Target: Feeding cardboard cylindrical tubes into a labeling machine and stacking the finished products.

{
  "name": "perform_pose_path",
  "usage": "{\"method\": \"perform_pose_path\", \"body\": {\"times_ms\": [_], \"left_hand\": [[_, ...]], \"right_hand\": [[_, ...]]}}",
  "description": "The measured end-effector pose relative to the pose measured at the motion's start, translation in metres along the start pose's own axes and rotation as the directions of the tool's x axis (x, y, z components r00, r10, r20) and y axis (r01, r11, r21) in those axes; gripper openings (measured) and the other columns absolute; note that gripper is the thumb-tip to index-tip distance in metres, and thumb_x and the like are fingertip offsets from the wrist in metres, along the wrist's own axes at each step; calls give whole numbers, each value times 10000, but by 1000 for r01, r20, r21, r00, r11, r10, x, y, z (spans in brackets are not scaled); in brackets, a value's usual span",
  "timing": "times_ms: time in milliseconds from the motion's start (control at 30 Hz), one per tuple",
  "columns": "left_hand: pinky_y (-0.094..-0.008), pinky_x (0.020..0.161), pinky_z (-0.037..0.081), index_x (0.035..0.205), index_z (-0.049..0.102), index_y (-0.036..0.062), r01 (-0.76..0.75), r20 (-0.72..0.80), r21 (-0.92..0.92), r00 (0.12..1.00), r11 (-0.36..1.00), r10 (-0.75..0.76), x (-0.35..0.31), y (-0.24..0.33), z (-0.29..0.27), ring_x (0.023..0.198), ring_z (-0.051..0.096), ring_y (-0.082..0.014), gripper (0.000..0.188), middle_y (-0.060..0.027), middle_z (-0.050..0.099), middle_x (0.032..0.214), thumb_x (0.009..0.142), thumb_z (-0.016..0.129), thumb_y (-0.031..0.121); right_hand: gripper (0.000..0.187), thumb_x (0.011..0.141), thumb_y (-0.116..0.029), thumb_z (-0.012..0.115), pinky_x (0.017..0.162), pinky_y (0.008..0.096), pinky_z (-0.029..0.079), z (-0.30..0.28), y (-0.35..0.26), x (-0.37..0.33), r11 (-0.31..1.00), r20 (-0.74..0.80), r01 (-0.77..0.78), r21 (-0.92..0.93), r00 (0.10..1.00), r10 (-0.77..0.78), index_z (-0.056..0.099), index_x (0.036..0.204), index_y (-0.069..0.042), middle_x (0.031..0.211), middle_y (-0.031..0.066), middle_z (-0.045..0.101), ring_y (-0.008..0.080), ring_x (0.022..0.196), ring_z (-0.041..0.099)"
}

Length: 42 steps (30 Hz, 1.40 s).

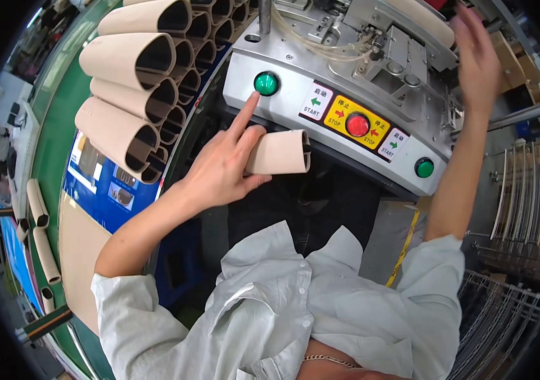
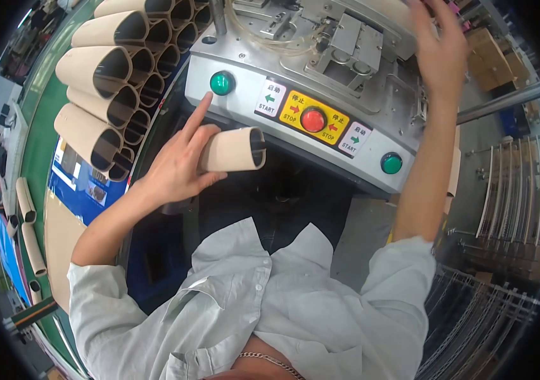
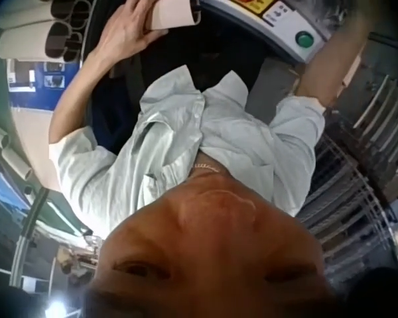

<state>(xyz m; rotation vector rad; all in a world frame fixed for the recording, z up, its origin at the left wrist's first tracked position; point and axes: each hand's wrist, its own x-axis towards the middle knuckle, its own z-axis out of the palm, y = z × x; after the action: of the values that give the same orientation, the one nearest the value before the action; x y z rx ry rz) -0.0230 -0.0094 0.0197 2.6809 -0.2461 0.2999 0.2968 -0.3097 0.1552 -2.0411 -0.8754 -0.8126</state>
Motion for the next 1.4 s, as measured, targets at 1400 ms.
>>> {"method": "perform_pose_path", "body": {"times_ms": [1400], "left_hand": [[-404, 958, 529, 1323, 599, 67, -74, -255, -54, 965, 996, 58, 6, -4, 27, 1111, 617, -310, 789, -139, 582, 1344, 618, 953, 67]], "right_hand": [[225, 966, 2, 700, 779, 259, 573, 89, -125, -223, 432, 579, -692, 578, 721, 380, 752, 1177, 59, 1071, 120, 807, 174, 861, 732]]}}
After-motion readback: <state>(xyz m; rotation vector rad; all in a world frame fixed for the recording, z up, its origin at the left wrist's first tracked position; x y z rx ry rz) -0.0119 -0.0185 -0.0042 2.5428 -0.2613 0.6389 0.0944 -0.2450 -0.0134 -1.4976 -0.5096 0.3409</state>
